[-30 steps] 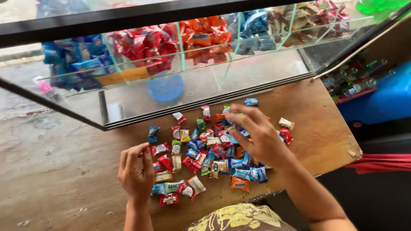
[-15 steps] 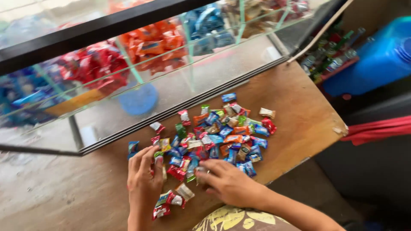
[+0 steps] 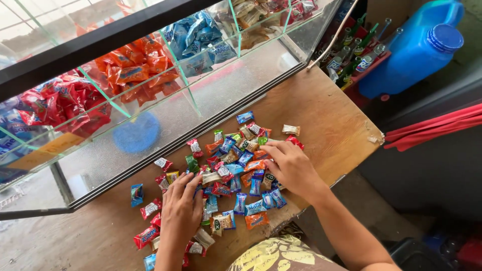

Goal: Sort various wrapped candies from a pile into organized glass display compartments.

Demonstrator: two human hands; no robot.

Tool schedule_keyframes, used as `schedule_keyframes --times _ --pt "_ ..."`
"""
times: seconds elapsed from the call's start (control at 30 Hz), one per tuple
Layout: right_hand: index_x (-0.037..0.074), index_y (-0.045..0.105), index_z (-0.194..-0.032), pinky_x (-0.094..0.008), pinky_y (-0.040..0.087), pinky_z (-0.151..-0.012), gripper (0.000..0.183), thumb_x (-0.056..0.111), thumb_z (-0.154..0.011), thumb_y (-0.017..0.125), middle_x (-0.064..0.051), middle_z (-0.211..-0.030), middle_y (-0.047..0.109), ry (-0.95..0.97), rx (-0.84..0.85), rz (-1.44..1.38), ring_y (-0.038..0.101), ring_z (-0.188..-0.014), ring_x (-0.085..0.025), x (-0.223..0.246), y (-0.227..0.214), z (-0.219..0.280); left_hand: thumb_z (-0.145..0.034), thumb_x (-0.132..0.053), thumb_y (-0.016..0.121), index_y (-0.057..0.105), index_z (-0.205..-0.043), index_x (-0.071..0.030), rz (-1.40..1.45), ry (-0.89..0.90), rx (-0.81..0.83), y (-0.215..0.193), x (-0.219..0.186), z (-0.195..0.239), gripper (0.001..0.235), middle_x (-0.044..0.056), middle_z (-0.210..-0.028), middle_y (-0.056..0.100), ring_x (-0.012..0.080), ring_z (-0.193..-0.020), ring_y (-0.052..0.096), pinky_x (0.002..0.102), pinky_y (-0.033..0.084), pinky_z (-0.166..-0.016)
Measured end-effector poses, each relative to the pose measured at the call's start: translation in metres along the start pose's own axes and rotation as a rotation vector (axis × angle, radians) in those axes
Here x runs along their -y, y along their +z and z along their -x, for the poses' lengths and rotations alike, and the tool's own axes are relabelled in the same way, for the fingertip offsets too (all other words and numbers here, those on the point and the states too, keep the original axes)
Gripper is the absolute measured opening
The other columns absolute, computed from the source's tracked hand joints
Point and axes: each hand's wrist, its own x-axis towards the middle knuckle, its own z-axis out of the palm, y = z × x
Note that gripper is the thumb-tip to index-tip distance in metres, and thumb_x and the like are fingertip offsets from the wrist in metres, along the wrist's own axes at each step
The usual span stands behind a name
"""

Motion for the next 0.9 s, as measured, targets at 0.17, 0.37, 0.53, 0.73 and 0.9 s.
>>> schedule_keyframes --times 0.17,0.37,0.53,0.73,0.9 --pt "0.008 0.064 -0.121 -0.047 0.047 -0.092 0.044 0.03 -0.083 0.071 -0.013 -0.108 0.065 -0.06 0.145 0.213 0.06 -0.106 -0.034 0.027 0.016 -0.017 -0.089 -0.006 0.071 0.071 -0.118 -0.009 0.19 -0.077 -0.172 -0.003 0.008 0.007 0.029 0.011 -0.12 0.068 0.0302 -0.116 0.064 0.042 0.052 -0.098" --pt "0.01 0.064 -0.117 -0.045 0.048 -0.085 0.026 0.014 -0.092 0.061 -0.011 -0.099 0.063 -0.084 0.231 0.296 0.063 -0.099 -0.03 0.041 0.048 -0.016 -0.09 -0.004 0.072 0.071 -0.112 -0.01 0.171 -0.115 -0.331 -0.007 0.028 0.015 0.023 0.008 -0.112 0.071 0.0272 -0.106 0.067 0.04 0.054 -0.091" --pt "0.01 0.063 -0.116 -0.043 0.05 -0.087 0.028 0.009 -0.088 0.064 -0.012 -0.105 0.066 -0.132 0.223 0.094 0.064 -0.102 -0.031 0.023 0.043 -0.028 -0.09 -0.003 0.072 0.071 -0.111 -0.01 0.195 -0.096 -0.322 -0.009 0.024 0.013 0.022 0.007 -0.109 0.071 0.026 -0.103 0.067 0.039 0.055 -0.088" --pt "0.009 0.053 -0.135 -0.036 0.056 -0.081 0.036 0.008 -0.1 0.06 -0.012 -0.115 0.066 0.41 0.412 -1.256 0.068 -0.099 -0.021 -0.04 0.023 -0.012 -0.09 -0.003 0.071 0.071 -0.11 -0.009 0.22 -0.077 -0.328 -0.016 0.019 0.012 0.021 0.007 -0.106 0.07 0.0257 -0.1 0.067 0.039 0.055 -0.084" --pt "0.009 0.049 -0.143 -0.039 0.063 -0.076 0.05 0.016 -0.096 0.064 -0.016 -0.115 0.068 0.573 0.385 -1.766 0.071 -0.101 -0.027 -0.024 0.005 -0.017 -0.089 -0.003 0.071 0.071 -0.11 -0.009 0.226 -0.053 -0.318 -0.013 0.019 0.011 0.022 0.007 -0.105 0.069 0.026 -0.099 0.067 0.039 0.055 -0.083"
